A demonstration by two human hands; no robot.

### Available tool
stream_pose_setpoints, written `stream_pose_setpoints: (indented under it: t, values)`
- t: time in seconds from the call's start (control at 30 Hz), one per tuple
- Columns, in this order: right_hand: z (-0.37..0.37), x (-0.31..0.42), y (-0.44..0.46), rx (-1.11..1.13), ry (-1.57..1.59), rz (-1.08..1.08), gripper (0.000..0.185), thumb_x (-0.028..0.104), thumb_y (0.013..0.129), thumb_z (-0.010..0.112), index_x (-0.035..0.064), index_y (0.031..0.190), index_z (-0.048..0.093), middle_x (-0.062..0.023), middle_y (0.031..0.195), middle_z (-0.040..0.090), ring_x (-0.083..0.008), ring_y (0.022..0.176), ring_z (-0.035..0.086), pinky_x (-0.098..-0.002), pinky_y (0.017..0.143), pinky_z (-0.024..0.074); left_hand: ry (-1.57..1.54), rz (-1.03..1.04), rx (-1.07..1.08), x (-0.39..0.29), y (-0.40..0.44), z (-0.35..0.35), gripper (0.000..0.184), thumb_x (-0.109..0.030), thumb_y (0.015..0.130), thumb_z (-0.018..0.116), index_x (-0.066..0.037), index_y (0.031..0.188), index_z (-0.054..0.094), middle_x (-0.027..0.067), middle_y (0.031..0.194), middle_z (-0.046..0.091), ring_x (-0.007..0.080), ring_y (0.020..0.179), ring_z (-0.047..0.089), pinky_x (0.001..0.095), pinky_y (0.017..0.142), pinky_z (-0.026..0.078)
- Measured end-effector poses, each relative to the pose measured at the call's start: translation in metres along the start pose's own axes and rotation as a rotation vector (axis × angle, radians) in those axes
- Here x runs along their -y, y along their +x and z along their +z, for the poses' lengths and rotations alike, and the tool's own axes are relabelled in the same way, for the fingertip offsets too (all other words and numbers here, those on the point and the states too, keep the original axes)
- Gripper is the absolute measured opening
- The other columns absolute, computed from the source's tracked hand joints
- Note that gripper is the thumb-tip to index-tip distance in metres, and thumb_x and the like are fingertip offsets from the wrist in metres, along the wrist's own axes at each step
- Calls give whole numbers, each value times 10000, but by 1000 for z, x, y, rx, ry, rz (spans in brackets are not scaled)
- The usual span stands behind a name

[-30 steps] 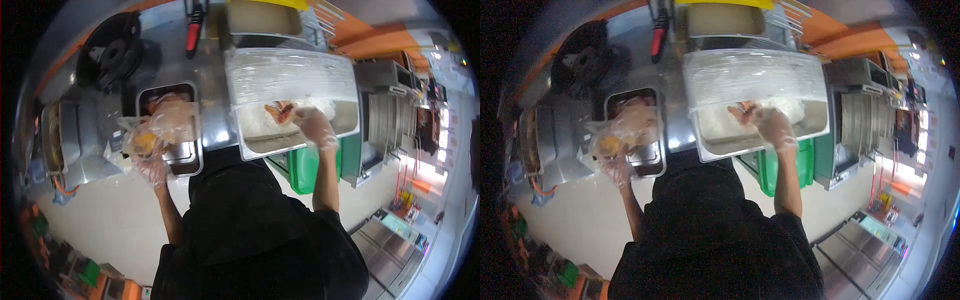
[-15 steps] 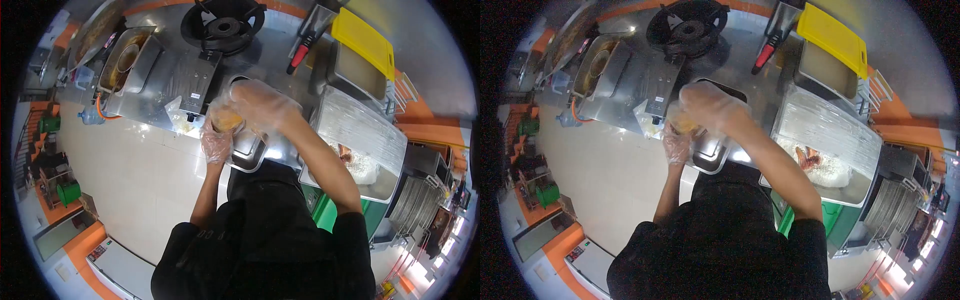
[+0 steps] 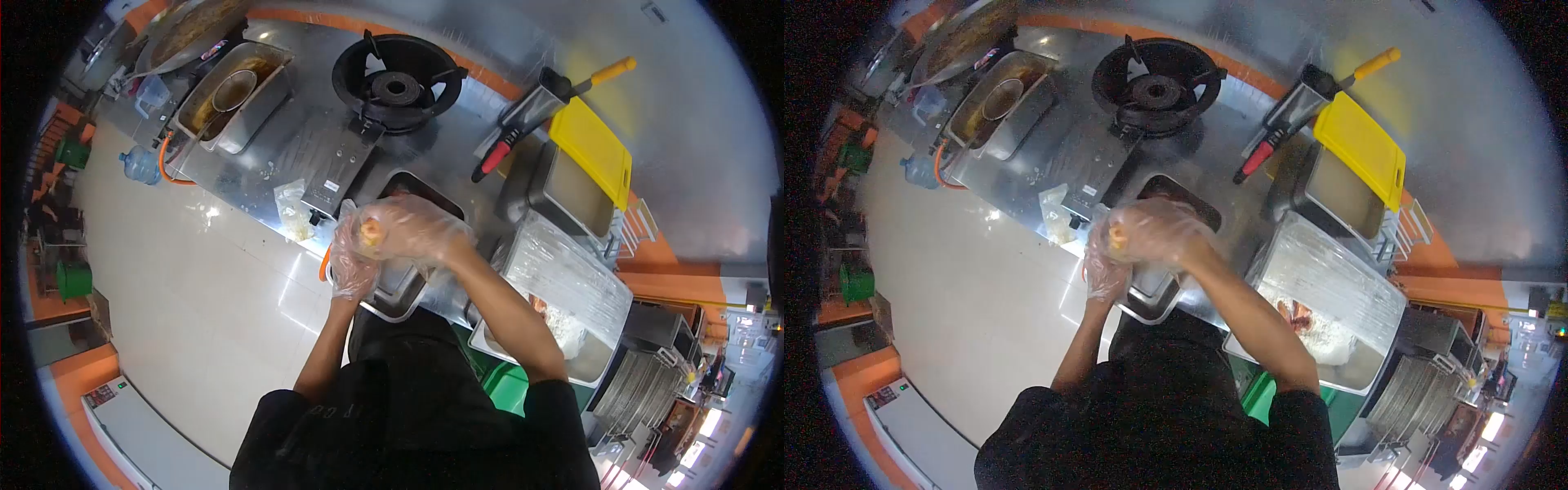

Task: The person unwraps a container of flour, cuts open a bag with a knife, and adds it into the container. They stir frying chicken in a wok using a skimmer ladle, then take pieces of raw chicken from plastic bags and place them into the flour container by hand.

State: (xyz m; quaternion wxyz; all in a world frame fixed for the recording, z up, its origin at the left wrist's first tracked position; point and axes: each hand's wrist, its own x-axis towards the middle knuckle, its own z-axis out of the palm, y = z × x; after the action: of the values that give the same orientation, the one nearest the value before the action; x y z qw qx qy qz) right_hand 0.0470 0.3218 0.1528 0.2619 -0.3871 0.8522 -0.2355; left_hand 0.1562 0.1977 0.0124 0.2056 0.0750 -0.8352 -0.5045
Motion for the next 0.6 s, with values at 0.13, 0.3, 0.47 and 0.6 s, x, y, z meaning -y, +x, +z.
stream_pose_setpoints:
  t: [0.13,0.3,0.47,0.6]
  values:
    - [-14,-31,-24,-151,615,-88,453,196,755,734,-4,1135,588,-159,1100,672,-280,910,676,-358,797,520,24,-28,87,-1,8,-3,717,-195,736,769,3,1346,450,208,1267,550,375,1150,546,436,992,430]
    - [-23,-37,-71,-225,1566,160,385,130,837,661,-45,1164,559,-140,1078,658,-239,880,681,-296,721,540,-68,-81,118,-34,16,-5,653,-157,728,772,10,1296,497,179,1195,598,320,1098,589,393,949,465]
    - [-19,-35,-86,-393,1890,82,329,97,857,615,-55,1144,564,-135,1026,660,-248,868,682,-311,725,547,-62,-35,151,-44,16,-8,720,-218,791,732,-46,1396,381,216,1239,577,366,1112,594,431,921,490]
    - [-26,-14,-82,-402,1522,192,339,93,846,615,-43,1153,562,-149,1042,653,-275,928,671,-395,825,545,-8,-46,142,-25,10,-6,753,-237,765,757,-38,1388,384,212,1252,568,359,1115,586,434,924,487]
